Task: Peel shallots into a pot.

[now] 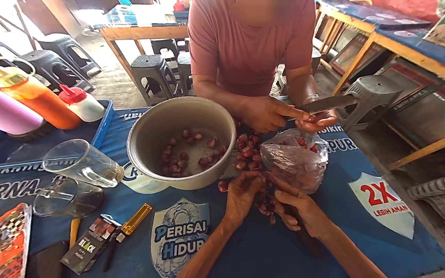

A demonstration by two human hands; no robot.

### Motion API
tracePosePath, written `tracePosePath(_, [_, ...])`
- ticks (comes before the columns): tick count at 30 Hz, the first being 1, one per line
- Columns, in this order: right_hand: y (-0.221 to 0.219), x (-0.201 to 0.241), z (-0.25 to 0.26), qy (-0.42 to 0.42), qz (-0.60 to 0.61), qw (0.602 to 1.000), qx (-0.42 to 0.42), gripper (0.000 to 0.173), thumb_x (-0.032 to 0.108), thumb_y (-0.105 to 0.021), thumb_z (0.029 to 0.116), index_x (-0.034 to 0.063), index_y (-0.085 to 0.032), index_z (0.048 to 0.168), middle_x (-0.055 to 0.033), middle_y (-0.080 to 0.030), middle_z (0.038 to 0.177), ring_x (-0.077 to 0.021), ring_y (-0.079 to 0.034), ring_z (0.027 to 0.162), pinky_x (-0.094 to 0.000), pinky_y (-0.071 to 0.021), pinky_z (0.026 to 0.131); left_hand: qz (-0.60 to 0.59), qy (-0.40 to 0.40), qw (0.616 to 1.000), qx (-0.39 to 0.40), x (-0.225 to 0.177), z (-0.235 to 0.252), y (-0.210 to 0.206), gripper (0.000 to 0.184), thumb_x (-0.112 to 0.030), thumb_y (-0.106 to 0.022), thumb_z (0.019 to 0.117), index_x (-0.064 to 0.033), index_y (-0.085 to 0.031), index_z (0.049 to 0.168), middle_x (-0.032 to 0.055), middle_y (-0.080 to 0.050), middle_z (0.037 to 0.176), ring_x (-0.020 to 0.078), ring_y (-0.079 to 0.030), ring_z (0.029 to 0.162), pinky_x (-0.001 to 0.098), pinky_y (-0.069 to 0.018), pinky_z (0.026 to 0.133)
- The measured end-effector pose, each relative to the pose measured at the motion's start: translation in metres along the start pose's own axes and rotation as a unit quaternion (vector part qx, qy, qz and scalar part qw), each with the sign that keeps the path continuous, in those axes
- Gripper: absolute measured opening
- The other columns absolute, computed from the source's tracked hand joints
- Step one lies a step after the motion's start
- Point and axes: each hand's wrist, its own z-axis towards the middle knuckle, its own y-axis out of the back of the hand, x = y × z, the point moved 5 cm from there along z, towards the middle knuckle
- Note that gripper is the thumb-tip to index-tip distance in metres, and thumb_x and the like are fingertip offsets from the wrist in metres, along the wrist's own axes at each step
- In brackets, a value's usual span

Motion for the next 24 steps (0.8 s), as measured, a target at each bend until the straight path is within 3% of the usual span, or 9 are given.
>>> tracePosePath(10, [-0.0036,-0.0010,0.0019,0.031,-0.043,0.997,-0.055,0.051,0.013,-0.045,0.1061,0.0092,-0.041,0.157,0.0008,-0.056,0.066,-0.0054,-0.046,0.041,-0.0193,-0.0421,0.036,-0.024,0.028,0.999,0.009,0.0007,0.0000,-0.0011,0.015,0.002,-0.062,0.0959,0.0069,-0.061,0.110,0.0070,-0.072,0.092,0.0124,-0.072,0.083,0.0293,-0.0614,0.081])
tracePosePath(14, [-0.0016,-0.0021,0.0029,0.004,-0.002,0.999,-0.053,0.051,0.016,-0.042,0.1068,0.0107,-0.039,0.158,0.0015,-0.053,0.065,-0.0055,-0.045,0.040,-0.0193,-0.0411,0.035,-0.027,0.025,0.999,0.010,0.0012,0.0003,-0.0008,0.015,0.002,-0.062,0.0957,0.0070,-0.061,0.110,0.0074,-0.072,0.093,0.0134,-0.073,0.084,0.0300,-0.0616,0.082])
tracePosePath(19, [0.0022,-0.0050,0.0057,-0.045,0.127,0.990,0.032,0.052,0.019,-0.035,0.1072,0.0201,-0.031,0.159,0.0046,-0.050,0.066,-0.0019,-0.046,0.042,-0.0148,-0.0399,0.036,-0.031,0.020,0.999,0.014,0.0013,0.0012,0.0002,0.015,0.002,-0.061,0.0965,0.0068,-0.061,0.111,0.0079,-0.072,0.094,0.0142,-0.073,0.084,0.0309,-0.0619,0.081])
tracePosePath(24, [0.0027,0.0005,0.0046,-0.015,0.030,0.999,0.006,0.057,0.017,-0.042,0.1049,0.0171,-0.031,0.161,0.0020,-0.054,0.066,-0.0045,-0.047,0.041,-0.0176,-0.0405,0.036,-0.024,0.004,1.000,0.012,0.0006,0.0036,0.0024,0.016,0.000,-0.062,0.0966,0.0070,-0.062,0.112,0.0075,-0.073,0.095,0.0132,-0.072,0.084,0.0293,-0.0611,0.081])
